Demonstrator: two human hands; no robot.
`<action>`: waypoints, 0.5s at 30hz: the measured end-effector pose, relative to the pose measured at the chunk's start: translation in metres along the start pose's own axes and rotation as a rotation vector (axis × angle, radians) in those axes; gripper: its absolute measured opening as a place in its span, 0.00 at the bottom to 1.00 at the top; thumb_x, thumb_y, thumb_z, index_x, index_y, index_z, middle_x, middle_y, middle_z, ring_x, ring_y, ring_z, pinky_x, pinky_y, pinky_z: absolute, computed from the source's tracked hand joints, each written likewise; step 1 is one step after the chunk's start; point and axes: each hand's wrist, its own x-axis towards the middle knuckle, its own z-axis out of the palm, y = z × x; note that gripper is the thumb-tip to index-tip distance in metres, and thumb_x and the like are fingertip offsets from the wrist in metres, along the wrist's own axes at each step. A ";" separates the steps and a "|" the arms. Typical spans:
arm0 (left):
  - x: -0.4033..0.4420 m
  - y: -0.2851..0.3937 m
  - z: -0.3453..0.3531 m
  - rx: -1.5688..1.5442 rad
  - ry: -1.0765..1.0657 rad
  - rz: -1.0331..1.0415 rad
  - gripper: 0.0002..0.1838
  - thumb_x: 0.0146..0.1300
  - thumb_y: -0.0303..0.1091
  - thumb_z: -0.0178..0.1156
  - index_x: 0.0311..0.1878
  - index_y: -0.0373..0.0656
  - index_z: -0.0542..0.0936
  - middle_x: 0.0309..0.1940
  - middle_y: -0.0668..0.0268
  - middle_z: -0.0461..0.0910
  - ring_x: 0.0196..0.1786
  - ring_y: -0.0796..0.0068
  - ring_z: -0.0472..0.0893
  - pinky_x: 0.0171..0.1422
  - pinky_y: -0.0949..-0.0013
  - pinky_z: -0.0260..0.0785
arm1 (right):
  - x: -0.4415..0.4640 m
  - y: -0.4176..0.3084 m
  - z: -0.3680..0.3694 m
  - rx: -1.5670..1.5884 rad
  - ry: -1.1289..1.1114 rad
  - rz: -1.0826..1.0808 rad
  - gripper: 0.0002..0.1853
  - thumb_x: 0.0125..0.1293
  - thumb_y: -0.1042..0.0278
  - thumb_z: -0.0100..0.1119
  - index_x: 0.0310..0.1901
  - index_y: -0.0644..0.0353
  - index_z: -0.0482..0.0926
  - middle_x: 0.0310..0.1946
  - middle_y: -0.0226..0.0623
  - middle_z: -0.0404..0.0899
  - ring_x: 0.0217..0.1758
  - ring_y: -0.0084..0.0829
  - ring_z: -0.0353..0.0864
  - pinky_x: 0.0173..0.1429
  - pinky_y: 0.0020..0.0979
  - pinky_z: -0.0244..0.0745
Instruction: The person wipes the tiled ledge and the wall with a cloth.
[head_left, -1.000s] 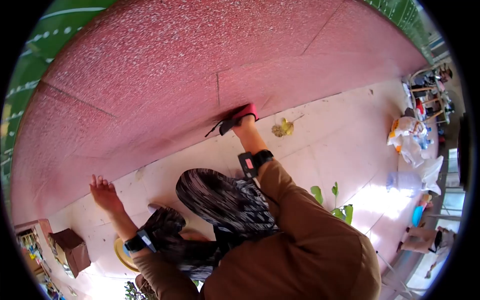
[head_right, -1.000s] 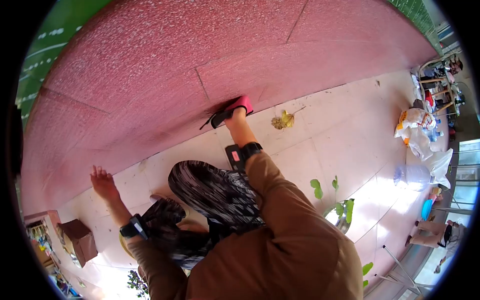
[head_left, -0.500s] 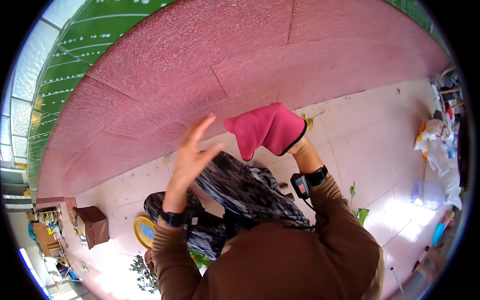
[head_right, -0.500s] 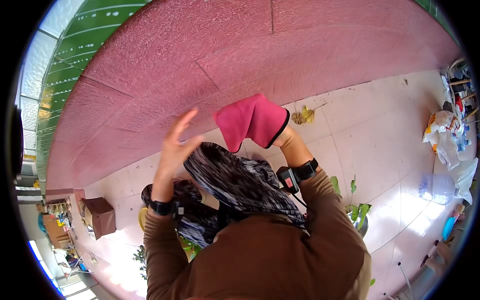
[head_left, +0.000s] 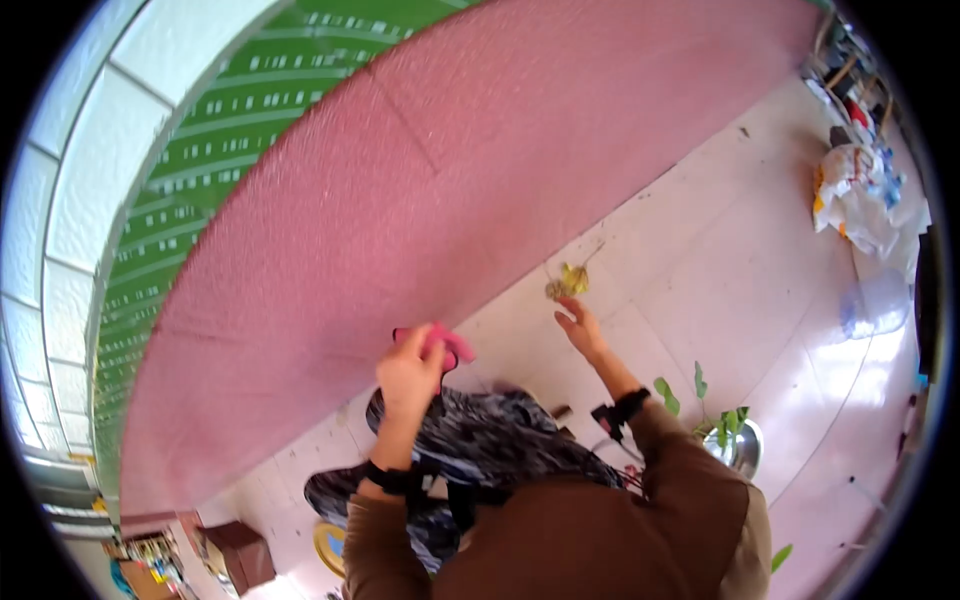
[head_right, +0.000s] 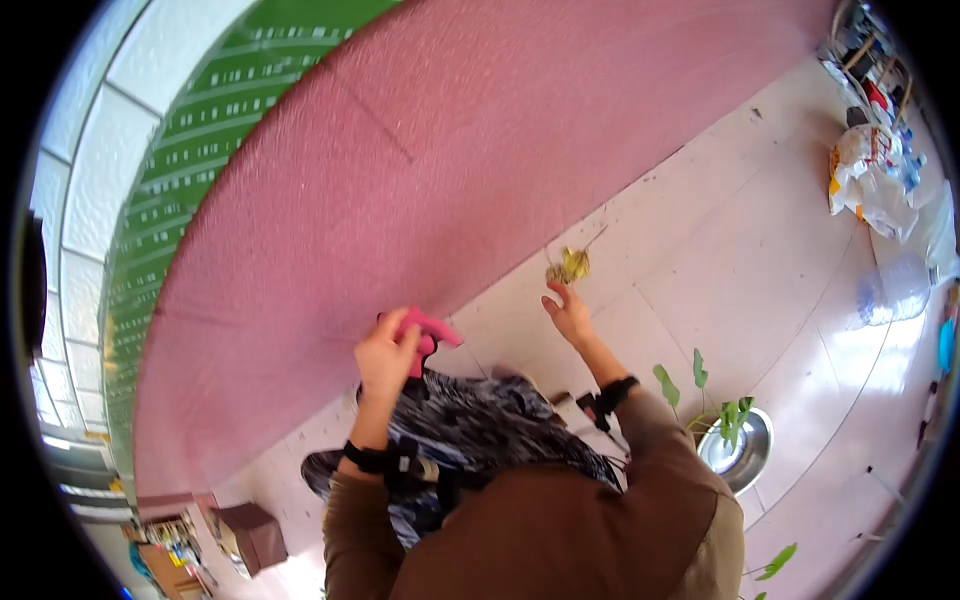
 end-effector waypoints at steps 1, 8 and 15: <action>-0.001 0.006 0.011 0.025 -0.012 0.105 0.13 0.54 0.37 0.62 0.43 0.46 0.80 0.34 0.59 0.82 0.37 0.58 0.81 0.41 0.62 0.73 | -0.013 -0.041 -0.011 0.392 -0.062 0.121 0.25 0.64 0.58 0.59 0.61 0.56 0.69 0.59 0.35 0.72 0.62 0.35 0.70 0.63 0.34 0.65; -0.014 0.050 0.078 0.051 -0.307 0.169 0.22 0.56 0.41 0.60 0.53 0.45 0.73 0.42 0.58 0.80 0.43 0.56 0.80 0.44 0.58 0.73 | -0.054 -0.111 0.058 1.312 -0.571 0.465 0.31 0.68 0.36 0.38 0.63 0.49 0.66 0.59 0.33 0.71 0.61 0.32 0.70 0.60 0.31 0.67; -0.037 0.031 -0.010 -0.120 -0.089 0.236 0.24 0.57 0.33 0.62 0.57 0.38 0.71 0.51 0.52 0.75 0.53 0.52 0.76 0.55 0.59 0.69 | -0.005 -0.177 0.035 1.419 -0.464 0.223 0.35 0.68 0.34 0.36 0.64 0.56 0.64 0.58 0.36 0.72 0.59 0.32 0.72 0.63 0.34 0.66</action>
